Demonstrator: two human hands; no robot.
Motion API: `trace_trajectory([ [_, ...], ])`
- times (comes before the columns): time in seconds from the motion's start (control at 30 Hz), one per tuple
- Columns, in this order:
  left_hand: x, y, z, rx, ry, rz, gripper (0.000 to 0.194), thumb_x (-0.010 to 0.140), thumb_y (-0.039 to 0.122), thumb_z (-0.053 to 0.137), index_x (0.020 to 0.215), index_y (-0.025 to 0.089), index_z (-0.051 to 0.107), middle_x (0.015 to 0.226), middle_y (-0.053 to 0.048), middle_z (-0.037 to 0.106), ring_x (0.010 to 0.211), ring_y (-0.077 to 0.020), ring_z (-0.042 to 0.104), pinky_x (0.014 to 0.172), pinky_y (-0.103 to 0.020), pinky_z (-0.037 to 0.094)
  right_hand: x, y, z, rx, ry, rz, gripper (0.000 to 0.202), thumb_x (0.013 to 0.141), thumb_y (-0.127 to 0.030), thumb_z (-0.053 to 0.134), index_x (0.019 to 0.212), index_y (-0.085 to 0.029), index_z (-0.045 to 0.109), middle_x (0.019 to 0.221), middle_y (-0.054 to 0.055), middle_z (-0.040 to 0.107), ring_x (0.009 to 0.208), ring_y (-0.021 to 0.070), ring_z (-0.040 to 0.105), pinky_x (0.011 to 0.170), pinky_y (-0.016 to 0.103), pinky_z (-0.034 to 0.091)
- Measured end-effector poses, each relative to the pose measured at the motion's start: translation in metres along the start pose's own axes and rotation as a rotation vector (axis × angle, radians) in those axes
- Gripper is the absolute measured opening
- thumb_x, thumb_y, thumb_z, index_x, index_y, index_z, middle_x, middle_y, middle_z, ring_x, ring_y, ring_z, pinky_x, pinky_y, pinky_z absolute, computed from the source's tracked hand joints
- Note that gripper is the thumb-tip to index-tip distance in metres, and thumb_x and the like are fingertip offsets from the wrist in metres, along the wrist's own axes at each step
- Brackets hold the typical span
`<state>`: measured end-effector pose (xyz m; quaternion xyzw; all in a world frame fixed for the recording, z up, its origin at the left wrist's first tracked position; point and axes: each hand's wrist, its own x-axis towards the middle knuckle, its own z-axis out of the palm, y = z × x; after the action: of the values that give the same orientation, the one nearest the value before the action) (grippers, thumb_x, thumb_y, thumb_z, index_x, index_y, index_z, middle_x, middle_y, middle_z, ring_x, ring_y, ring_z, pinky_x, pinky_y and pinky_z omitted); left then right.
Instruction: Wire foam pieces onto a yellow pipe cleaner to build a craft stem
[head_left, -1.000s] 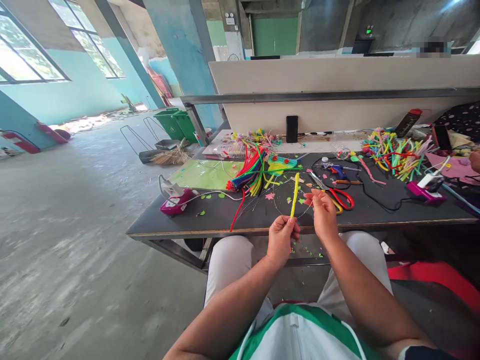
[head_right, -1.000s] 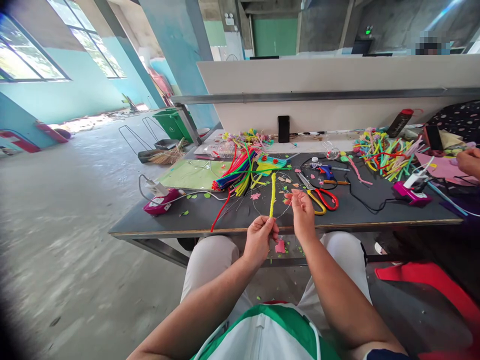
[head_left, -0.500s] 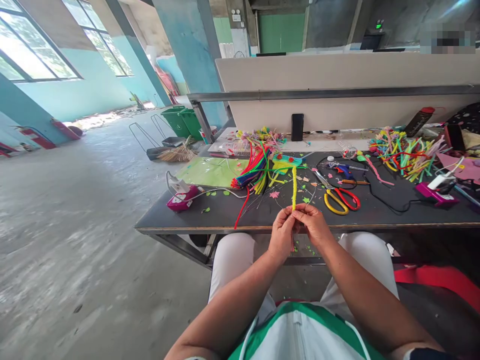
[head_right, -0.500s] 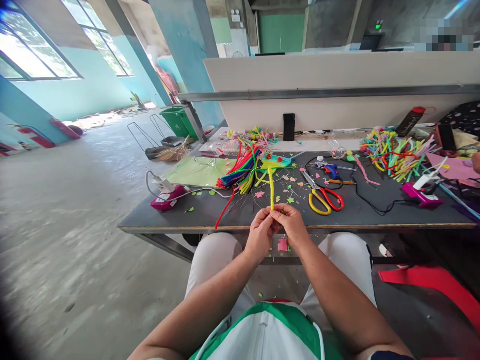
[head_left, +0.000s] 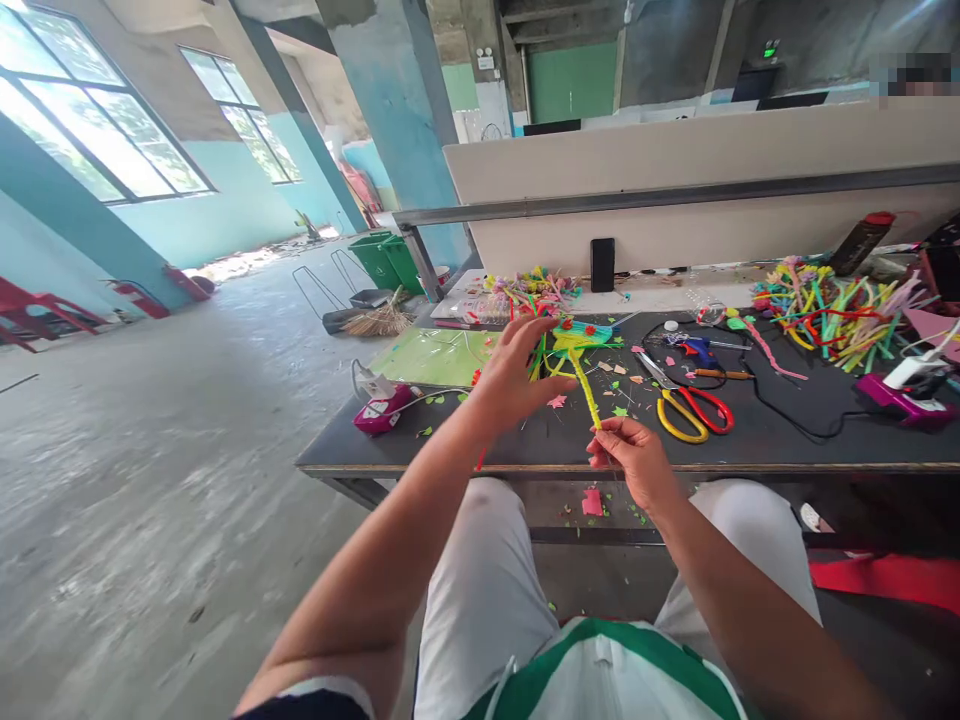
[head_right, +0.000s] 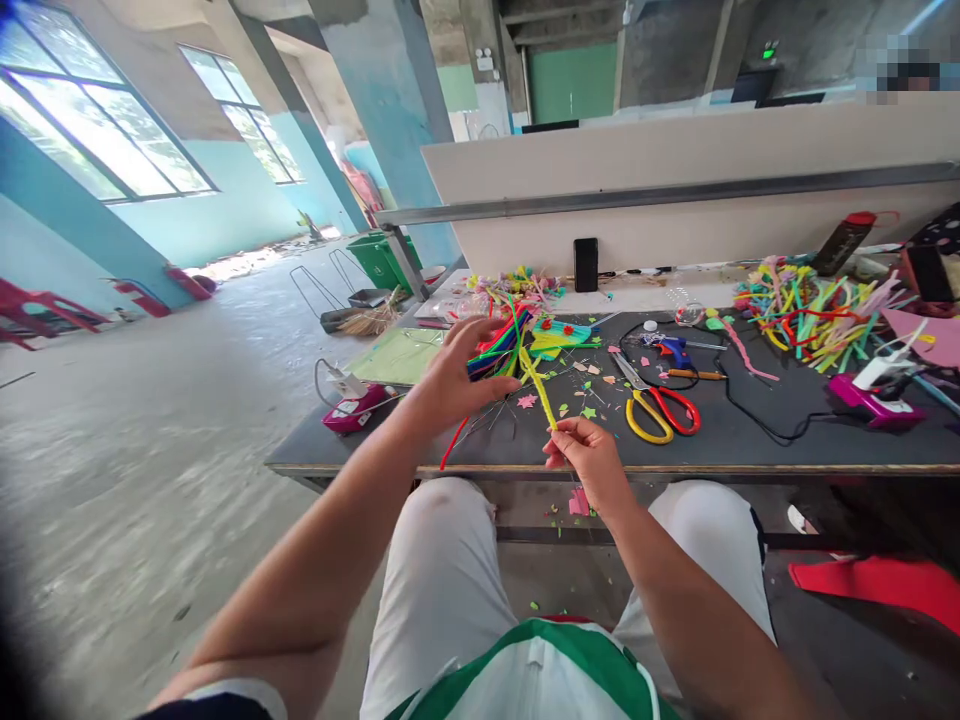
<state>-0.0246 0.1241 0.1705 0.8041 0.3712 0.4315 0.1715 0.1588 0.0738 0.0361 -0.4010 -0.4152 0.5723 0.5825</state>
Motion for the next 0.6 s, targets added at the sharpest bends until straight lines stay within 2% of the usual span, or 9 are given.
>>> trace_trajectory([
  [0.07,0.024,0.012,-0.008,0.183,-0.192,0.076,0.045,0.062,0.034,0.075,0.103,0.020,0.063,0.112,-0.007,0.060,0.107,-0.0240,0.052,0.093,-0.036,0.040,-0.002,0.001,0.002,-0.049,-0.019,-0.004,0.021,0.073,-0.037,0.070,0.083,-0.019,0.066,0.066,-0.001,0.067,0.051,0.0112,0.060,0.056,0.025,0.051],
  [0.1,0.034,0.016,-0.008,0.246,-0.279,0.063,0.038,0.064,0.033,0.073,0.098,0.019,0.064,0.101,-0.005,0.064,0.098,-0.0220,0.055,0.088,-0.034,0.041,-0.003,0.001,0.002,-0.065,-0.026,-0.006,0.021,0.074,-0.037,0.070,0.083,-0.019,0.066,0.066,-0.001,0.066,0.050,0.0111,0.060,0.055,0.025,0.051],
  [0.17,0.047,0.018,-0.005,0.325,-0.369,0.001,0.037,0.063,0.031,0.073,0.096,0.017,0.065,0.086,-0.002,0.065,0.082,-0.0186,0.057,0.077,-0.031,0.043,-0.004,0.001,0.002,-0.083,-0.028,-0.008,0.022,0.074,-0.038,0.069,0.083,-0.018,0.065,0.066,-0.001,0.066,0.050,0.0108,0.059,0.054,0.024,0.051],
  [0.27,0.054,0.014,0.002,0.348,-0.420,-0.089,0.039,0.061,0.030,0.072,0.096,0.014,0.066,0.075,-0.001,0.063,0.071,-0.0153,0.055,0.066,-0.027,0.040,-0.005,0.001,0.001,-0.089,-0.022,-0.006,0.024,0.073,-0.039,0.069,0.084,-0.019,0.065,0.066,0.000,0.065,0.049,0.0105,0.058,0.052,0.024,0.050],
  [0.37,0.054,0.010,0.006,0.344,-0.474,-0.127,0.019,0.064,0.027,0.068,0.078,0.015,0.070,0.063,0.002,0.060,0.064,-0.0126,0.052,0.062,-0.025,0.037,-0.005,0.001,0.000,-0.080,-0.014,0.003,0.025,0.073,-0.041,0.068,0.084,-0.019,0.065,0.066,0.000,0.065,0.046,0.0098,0.057,0.048,0.023,0.048],
  [0.6,0.050,0.006,0.018,0.444,-0.395,-0.103,0.007,0.062,0.024,0.066,0.064,0.017,0.068,0.055,0.004,0.057,0.061,-0.0128,0.052,0.062,-0.027,0.035,-0.002,0.008,-0.001,-0.102,0.091,-0.024,0.026,0.074,-0.043,0.067,0.074,-0.017,0.064,0.061,0.000,0.064,0.042,0.0094,0.055,0.043,0.021,0.046],
])
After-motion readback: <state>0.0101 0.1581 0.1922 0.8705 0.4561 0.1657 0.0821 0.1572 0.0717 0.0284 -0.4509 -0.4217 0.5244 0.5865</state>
